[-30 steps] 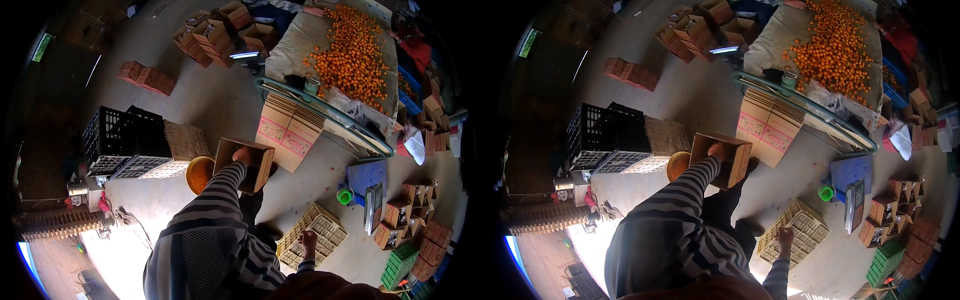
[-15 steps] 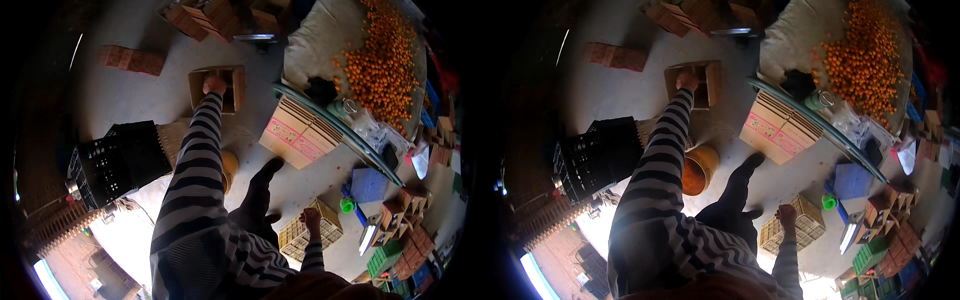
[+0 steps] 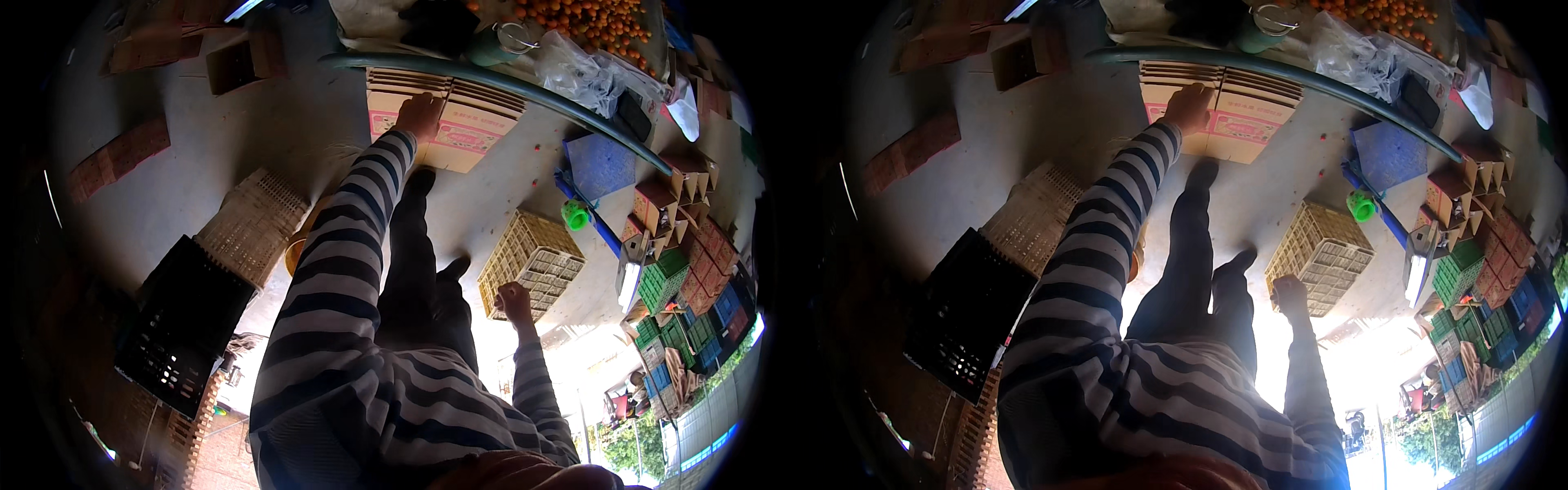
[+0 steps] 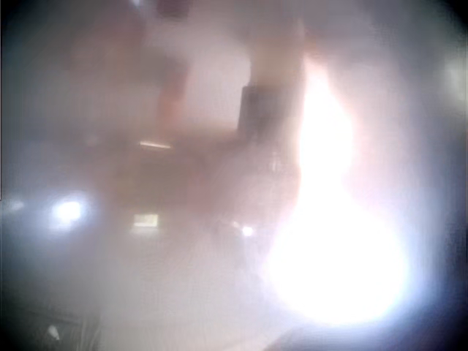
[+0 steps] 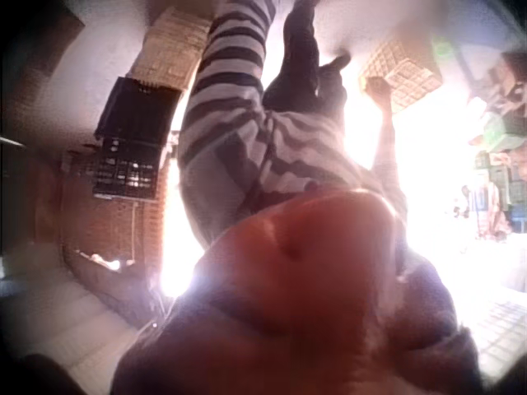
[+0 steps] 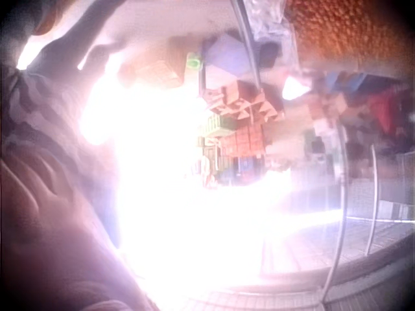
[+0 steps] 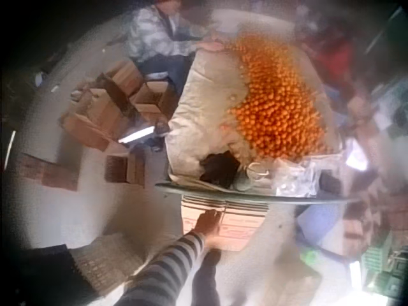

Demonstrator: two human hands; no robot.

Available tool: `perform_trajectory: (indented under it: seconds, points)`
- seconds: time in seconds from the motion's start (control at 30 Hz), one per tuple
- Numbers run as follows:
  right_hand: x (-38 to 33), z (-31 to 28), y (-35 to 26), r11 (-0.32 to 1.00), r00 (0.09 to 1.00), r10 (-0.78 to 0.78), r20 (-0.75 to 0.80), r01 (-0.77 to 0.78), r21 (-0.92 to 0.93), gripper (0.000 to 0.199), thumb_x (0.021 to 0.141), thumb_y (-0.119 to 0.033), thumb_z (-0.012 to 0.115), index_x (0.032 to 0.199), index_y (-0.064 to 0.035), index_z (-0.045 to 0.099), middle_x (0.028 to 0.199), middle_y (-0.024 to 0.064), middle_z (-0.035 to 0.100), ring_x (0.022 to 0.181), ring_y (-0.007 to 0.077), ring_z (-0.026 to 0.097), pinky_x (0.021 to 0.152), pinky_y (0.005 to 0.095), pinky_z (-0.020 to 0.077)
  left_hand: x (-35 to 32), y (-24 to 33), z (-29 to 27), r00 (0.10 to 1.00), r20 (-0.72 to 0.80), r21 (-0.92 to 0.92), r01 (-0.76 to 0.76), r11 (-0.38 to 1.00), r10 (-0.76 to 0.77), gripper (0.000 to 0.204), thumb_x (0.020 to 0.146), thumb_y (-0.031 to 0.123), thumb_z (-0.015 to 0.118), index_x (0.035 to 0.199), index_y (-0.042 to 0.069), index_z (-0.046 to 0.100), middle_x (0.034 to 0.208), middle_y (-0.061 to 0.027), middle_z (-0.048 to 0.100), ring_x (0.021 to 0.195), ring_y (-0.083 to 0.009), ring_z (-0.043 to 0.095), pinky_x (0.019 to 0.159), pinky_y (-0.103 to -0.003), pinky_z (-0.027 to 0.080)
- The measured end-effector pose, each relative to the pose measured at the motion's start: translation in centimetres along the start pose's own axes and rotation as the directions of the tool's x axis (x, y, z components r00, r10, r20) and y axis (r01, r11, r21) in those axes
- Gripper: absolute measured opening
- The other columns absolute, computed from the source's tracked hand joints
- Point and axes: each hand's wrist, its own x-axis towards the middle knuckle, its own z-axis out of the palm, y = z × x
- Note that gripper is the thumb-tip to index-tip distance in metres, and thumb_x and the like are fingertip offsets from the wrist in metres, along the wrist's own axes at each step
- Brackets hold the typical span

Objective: The person assembles flat cardboard boxes by folding and tucking flaps into slots. They repeatedly pick up flat sheets, fold them into box shapes, and place the finished boxes into a plastic crate. The process is continuous and repetitive throughout the clip.

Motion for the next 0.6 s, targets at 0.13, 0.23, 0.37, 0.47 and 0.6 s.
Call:
perform_trajectory:
  seconds: [0.13,0.23,0.37,0.47,0.6]
  points:
    - [-1.5,0.1,3.7,0.983,0.988,0.145,-0.046,-0.139,0.117,0.015,0.093,-0.015,0.061,0.094,0.0005,0.062,0.075,0.0088,0.065,0.061,0.0167,0.067,0.053,0.0278,0.0549,0.8,1.8,4.0,0.998,-0.032,0.249,0.063,0.966,-0.057,0.048,0.082,0.022,0.072,0.125,0.009,0.054,0.13,-0.0118,0.051,0.125,-0.0285,0.048,0.096,-0.051,0.043]
    - [-1.3,0.4,6.1,0.979,0.992,0.123,-0.042,-0.114,0.17,0.016,0.093,-0.015,0.061,0.095,0.0003,0.062,0.075,0.0091,0.064,0.061,0.0172,0.067,0.052,0.0279,0.0547,0.7,1.8,3.2,0.994,0.039,0.297,0.089,0.951,-0.106,0.03,0.081,0.018,0.068,0.109,0.01,0.066,0.113,-0.0103,0.06,0.111,-0.0315,0.056,0.087,-0.051,0.045]
    - [-1.3,1.8,7.4,0.974,0.997,0.066,-0.034,-0.057,0.219,0.018,0.092,-0.017,0.062,0.095,0.0011,0.063,0.075,0.0094,0.064,0.061,0.0177,0.067,0.052,0.0281,0.054,-4.3,3.4,3.9,0.978,0.204,0.439,-0.056,0.897,-0.039,0.015,0.088,0.017,0.061,0.088,0.014,0.075,0.099,-0.0082,0.065,0.105,-0.0274,0.06,0.088,-0.05,0.044]
    - [-2.0,2.5,8.1,0.971,0.999,0.027,-0.024,-0.02,0.239,0.02,0.091,-0.017,0.061,0.095,0.002,0.063,0.074,0.0093,0.064,0.06,0.0175,0.067,0.053,0.0281,0.0538,-8.5,4.3,6.4,0.962,0.269,0.396,-0.159,0.904,0.051,0.013,0.084,0.021,0.065,0.087,0.014,0.076,0.096,-0.0081,0.066,0.099,-0.0293,0.065,0.082,-0.048,0.049]
    - [-3.6,1.2,9.8,0.979,0.995,-0.043,-0.086,0.059,0.197,0.021,0.091,-0.019,0.061,0.094,0.0026,0.063,0.074,0.0097,0.065,0.06,0.0168,0.067,0.053,0.0281,0.0538,-15.0,8.1,3.4,0.98,0.119,0.155,-0.175,0.972,0.158,0.015,0.081,0.024,0.069,0.086,0.01,0.073,0.094,-0.012,0.066,0.091,-0.0311,0.066,0.077,-0.047,0.052]
